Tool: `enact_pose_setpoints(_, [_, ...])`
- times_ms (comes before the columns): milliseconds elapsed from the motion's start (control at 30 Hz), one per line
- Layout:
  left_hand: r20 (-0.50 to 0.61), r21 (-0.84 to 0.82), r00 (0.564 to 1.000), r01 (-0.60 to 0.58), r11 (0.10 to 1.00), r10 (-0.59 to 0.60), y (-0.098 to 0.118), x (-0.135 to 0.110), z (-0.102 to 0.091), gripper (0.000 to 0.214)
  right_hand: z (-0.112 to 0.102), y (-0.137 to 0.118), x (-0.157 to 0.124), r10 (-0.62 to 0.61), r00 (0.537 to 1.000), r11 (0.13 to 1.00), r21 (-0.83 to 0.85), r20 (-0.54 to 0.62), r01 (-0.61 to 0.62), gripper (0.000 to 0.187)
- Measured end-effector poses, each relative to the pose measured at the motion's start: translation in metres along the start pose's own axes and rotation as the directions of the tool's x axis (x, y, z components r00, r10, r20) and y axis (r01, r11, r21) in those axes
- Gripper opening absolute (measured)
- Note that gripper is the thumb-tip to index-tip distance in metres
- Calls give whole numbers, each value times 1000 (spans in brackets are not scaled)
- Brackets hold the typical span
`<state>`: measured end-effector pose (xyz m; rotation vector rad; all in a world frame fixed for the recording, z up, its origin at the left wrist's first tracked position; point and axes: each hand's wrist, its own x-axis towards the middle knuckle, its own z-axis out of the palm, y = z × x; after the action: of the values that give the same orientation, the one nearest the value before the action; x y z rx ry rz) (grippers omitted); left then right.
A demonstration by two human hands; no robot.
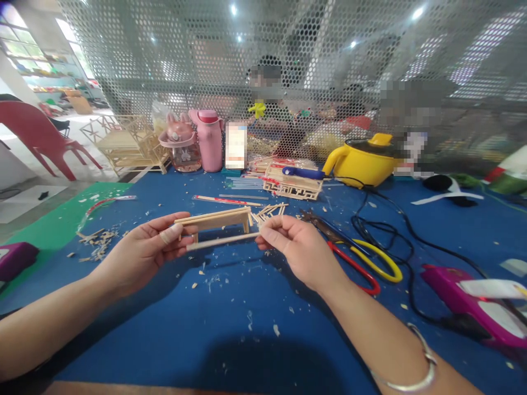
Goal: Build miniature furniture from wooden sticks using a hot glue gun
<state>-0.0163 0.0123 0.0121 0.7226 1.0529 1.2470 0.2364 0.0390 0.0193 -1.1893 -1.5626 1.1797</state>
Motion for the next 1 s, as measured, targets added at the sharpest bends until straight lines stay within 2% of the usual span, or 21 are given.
enact_pose_setpoints(100, [-23,-89,998,53,995,-55,9,-1,0,18,-13,-5,2,24,994,999,45,110,-29,22])
enact_pose_setpoints(200, [-57,-155,982,170,973,-181,19,-4,2,20,-29,-13,0,7,971,996,89,240,-29,21])
enact_pose_setpoints(300, [-72,-135,957,269,954,-280,21,-4,6,19,-45,-18,-2,24,936,991,115,352,-69,22])
enact_pose_setpoints(367, [-75,-86,955,279,956,-286,19,0,8,18,-50,-17,-1,52,924,988,115,378,-102,22])
enact_pose_setpoints(400, [-76,-40,958,275,961,-278,17,5,9,18,-51,-15,0,70,918,988,100,391,-119,22])
enact_pose_setpoints(467, [-77,170,964,264,949,-255,13,15,8,20,-50,-10,3,124,889,987,35,441,-155,23])
enact_pose_setpoints(567, [-73,550,965,250,797,-253,11,32,3,29,-44,-2,7,224,806,974,-86,548,-211,27])
enact_pose_setpoints(667, [-86,712,957,254,654,-279,21,41,-2,37,-41,0,6,264,749,963,-128,608,-236,30])
enact_pose_setpoints(700, [-91,761,964,228,607,-248,26,42,-3,39,-41,-1,6,264,737,963,-131,622,-235,30])
enact_pose_setpoints(767, [-54,894,997,77,442,-63,37,44,2,46,-43,-3,4,255,719,966,-138,647,-219,30])
enact_pose_setpoints(800, [42,963,995,-65,261,93,40,44,8,49,-43,-4,4,241,719,970,-141,652,-198,29])
enact_pose_setpoints(833, [193,978,960,-205,39,204,41,46,15,51,-43,-4,3,218,729,976,-143,649,-164,28])
enact_pose_setpoints(867, [335,941,922,-319,-112,195,39,49,24,50,-43,-4,3,181,748,983,-139,638,-120,27])
enact_pose_setpoints(900, [466,880,874,-442,-175,138,35,52,33,48,-41,-4,3,136,771,989,-131,622,-69,26])
enact_pose_setpoints(933, [583,805,811,-566,-179,58,29,56,43,48,-39,-3,3,89,791,992,-122,605,-18,24])
enact_pose_setpoints(1000, [627,768,779,-621,-159,-10,14,66,59,45,-34,1,2,19,806,991,-118,591,63,22])
